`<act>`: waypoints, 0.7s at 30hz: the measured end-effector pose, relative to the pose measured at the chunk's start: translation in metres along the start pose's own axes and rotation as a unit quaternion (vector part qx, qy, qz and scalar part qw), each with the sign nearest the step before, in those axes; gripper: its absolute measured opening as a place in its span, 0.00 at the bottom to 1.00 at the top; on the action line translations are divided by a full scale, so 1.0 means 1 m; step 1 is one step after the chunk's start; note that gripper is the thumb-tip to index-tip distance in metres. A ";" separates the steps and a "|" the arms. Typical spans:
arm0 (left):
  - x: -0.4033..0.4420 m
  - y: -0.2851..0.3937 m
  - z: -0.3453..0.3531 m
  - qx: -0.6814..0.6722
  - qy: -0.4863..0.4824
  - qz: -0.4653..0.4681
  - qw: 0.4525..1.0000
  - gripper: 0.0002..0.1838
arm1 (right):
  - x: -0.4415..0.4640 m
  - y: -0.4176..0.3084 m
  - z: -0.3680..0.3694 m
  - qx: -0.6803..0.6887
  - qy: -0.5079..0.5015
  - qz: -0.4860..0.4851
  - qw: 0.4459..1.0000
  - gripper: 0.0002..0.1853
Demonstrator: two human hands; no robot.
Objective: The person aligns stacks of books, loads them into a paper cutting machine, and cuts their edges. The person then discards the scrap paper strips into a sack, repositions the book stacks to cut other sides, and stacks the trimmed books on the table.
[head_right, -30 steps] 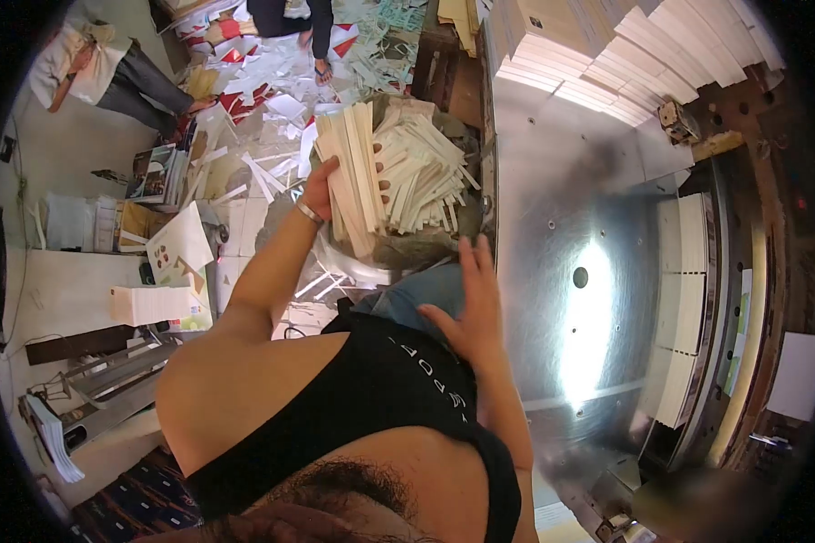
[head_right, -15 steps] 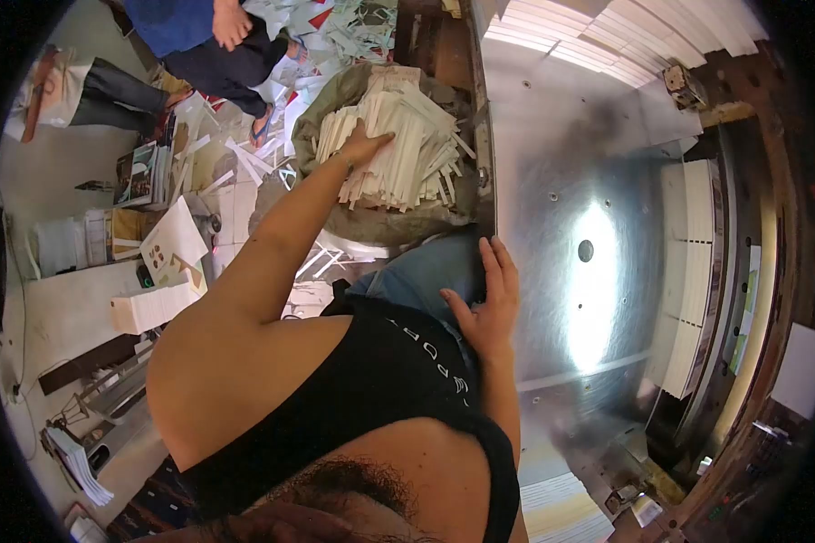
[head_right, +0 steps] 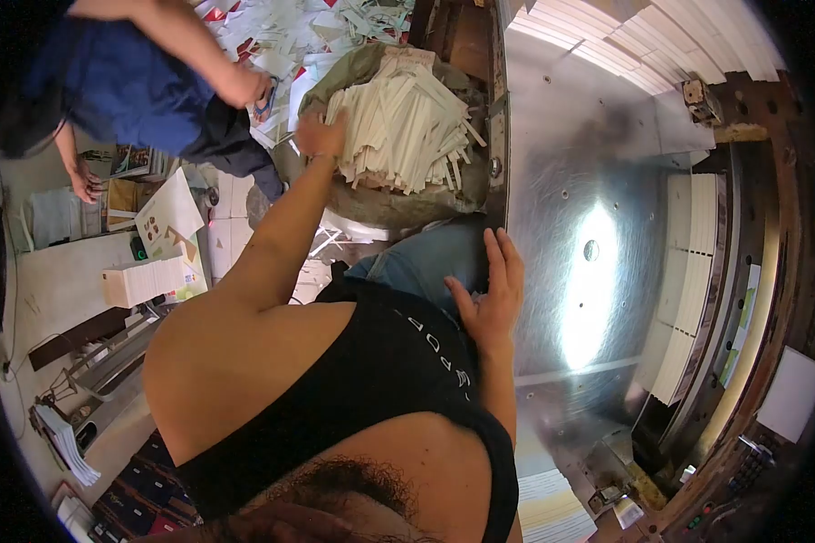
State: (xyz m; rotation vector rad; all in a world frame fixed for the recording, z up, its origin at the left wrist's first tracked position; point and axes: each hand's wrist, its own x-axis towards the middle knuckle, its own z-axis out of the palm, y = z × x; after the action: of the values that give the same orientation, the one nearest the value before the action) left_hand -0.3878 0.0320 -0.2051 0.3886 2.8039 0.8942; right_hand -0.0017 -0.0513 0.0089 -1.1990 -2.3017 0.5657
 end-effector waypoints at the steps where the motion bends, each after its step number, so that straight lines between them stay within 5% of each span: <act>1: 0.000 -0.001 -0.006 0.042 0.092 -0.042 0.994 0.33 | -0.002 0.000 0.000 -0.002 -0.001 0.001 1.000 0.44; 4: 0.068 -0.076 0.044 -0.012 -0.135 -0.172 0.976 0.35 | -0.001 0.001 0.000 -0.008 -0.003 0.001 1.000 0.44; 7: 0.076 -0.102 0.048 0.171 -0.205 -0.011 0.964 0.33 | -0.001 0.001 0.002 -0.012 0.000 -0.005 1.000 0.44; 10: 0.079 -0.100 0.030 0.109 -0.139 -0.103 0.979 0.26 | -0.001 0.000 0.000 -0.013 -0.007 0.000 1.000 0.44; 16: 0.106 -0.100 -0.031 -0.105 0.105 -0.127 0.981 0.22 | -0.002 0.000 0.002 -0.009 -0.008 0.013 1.000 0.43; 21: 0.104 -0.061 -0.040 -0.038 0.007 -0.111 0.993 0.28 | 0.000 0.000 0.003 -0.040 -0.019 -0.004 0.999 0.43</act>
State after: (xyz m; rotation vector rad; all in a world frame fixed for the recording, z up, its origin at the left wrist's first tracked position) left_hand -0.5085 -0.0067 -0.2175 0.0565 2.7456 0.9530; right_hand -0.0030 -0.0516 0.0066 -1.2260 -2.3806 0.5031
